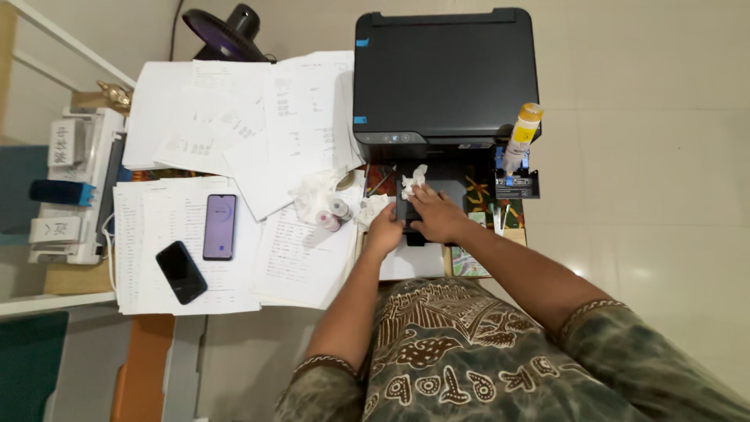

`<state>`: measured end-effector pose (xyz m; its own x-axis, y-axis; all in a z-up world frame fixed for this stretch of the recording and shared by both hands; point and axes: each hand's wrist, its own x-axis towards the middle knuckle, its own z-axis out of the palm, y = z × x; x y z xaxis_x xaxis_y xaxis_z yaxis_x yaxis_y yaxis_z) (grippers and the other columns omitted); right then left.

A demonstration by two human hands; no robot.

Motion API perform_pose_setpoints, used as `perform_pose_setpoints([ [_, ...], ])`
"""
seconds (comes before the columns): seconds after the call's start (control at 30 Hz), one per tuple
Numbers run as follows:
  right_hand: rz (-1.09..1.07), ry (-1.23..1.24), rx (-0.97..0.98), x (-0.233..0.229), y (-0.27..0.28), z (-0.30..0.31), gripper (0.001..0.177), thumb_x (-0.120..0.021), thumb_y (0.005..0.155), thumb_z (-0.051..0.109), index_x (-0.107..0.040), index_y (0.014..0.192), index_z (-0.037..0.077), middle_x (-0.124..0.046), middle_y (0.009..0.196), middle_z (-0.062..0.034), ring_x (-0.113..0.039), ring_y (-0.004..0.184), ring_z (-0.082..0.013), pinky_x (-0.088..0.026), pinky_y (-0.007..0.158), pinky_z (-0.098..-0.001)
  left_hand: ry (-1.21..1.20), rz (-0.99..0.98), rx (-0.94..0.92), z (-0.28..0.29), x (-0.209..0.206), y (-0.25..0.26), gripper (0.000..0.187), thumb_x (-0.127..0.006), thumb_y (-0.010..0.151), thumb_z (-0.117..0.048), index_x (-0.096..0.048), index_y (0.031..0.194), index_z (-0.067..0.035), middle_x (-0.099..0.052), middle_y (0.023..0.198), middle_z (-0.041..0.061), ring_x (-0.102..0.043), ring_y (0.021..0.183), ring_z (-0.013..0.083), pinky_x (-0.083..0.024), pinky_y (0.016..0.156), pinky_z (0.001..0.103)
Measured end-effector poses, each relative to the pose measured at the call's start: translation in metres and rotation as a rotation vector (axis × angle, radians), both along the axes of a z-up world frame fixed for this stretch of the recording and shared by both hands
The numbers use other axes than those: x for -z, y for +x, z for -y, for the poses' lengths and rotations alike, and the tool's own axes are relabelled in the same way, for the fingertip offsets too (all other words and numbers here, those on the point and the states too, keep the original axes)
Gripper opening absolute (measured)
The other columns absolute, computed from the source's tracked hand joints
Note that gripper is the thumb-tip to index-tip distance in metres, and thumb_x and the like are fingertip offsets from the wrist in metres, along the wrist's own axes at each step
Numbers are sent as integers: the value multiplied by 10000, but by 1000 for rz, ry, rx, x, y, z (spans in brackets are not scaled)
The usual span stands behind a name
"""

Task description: The person wipes the top and front of a black printer with a white cloth, opens the front cover, and places ink bottles into the ink tank slots. They continue wiping the printer surface and handle several ink bottles before closing the cover.

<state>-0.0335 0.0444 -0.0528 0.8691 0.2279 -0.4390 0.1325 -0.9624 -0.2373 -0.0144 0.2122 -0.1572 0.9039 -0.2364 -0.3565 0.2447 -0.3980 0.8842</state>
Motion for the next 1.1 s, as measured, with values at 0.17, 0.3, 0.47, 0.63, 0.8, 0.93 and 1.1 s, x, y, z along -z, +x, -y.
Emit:
perform_pose_setpoints([
  [0.17,-13,-64,169,-8,21,-9,829,-597,958,463,-220,1591,86,-126,1686,-133,-91,1561,-301,-115,1231,-551,-34,-92,88,-7,10,7,700,-691,846,-62,-494,1516,-116,-743,1088,157,-692,950,233,-532,859,348],
  [0.3,29,-105,270,-6,26,-18,844,-604,956,492,-237,1586,66,-158,1684,-149,-112,1570,-317,-138,1226,-556,-128,-80,122,-16,14,9,730,-684,841,-38,-463,1530,-139,-747,1096,102,-694,960,189,-533,857,325],
  [0.47,47,-46,176,3,31,-38,836,-619,939,486,-271,1591,95,-187,1686,-147,-145,1570,-323,-156,1246,-533,-239,-130,155,-24,17,8,752,-664,833,-4,-455,1538,-158,-736,1071,91,-682,957,178,-527,854,308],
  [0.63,52,-93,338,5,29,-22,853,-615,943,497,-248,1590,78,-166,1682,-150,-143,1555,-313,-171,1226,-543,-272,-205,132,-27,22,4,760,-639,846,23,-458,1557,-176,-698,1042,60,-642,913,159,-519,834,299],
  [0.8,66,-155,464,0,18,2,864,-620,926,517,-275,1584,76,-192,1684,-132,-156,1558,-312,-183,1230,-548,-342,-209,154,-29,25,5,774,-613,853,39,-436,1577,-169,-702,1012,53,-641,889,147,-509,845,273],
  [0.93,138,-105,406,7,12,-5,853,-626,925,529,-326,1572,62,-235,1670,-154,-190,1557,-331,-200,1237,-540,-354,-228,157,-26,28,4,799,-608,836,51,-439,1582,-180,-660,969,45,-618,865,146,-507,818,278],
  [1.1,95,-51,193,17,9,-34,803,-618,936,521,-345,1556,90,-227,1669,-164,-199,1548,-332,-187,1223,-538,-378,-260,154,-28,27,3,818,-619,844,45,-399,1591,-206,-662,982,20,-600,881,128,-499,817,284],
])
